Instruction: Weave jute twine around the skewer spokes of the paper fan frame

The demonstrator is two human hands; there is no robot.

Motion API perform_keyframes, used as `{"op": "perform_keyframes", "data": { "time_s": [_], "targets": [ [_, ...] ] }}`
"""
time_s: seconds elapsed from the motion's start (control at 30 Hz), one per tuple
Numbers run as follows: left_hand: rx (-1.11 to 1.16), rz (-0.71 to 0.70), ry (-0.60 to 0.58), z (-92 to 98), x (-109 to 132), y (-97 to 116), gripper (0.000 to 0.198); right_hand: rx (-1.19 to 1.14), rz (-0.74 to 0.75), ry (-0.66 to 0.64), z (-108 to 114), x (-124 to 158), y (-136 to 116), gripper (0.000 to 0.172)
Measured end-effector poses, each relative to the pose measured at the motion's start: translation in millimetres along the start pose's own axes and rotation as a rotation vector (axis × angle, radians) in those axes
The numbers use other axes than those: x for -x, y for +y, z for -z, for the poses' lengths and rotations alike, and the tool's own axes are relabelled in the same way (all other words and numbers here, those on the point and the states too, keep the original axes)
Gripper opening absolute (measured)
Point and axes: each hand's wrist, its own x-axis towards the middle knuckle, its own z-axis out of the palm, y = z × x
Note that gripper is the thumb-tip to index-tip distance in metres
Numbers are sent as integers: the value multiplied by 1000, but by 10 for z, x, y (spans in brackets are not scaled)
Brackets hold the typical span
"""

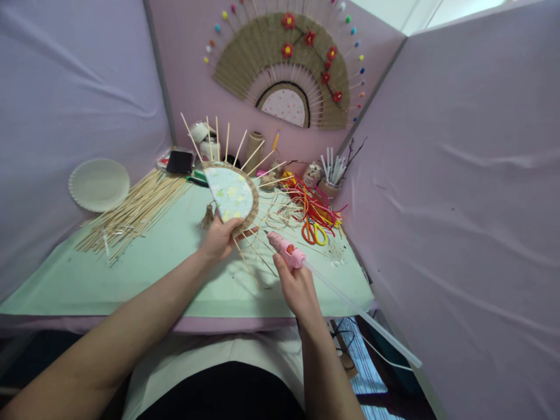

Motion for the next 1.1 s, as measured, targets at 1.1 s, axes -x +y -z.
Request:
{"op": "perform_keyframes", "data": {
  "time_s": [1.1],
  "targets": [
    [-45, -36, -1, -40, 36, -7, 79, 14, 16, -14, 6, 2, -43, 47]
  ]
}}
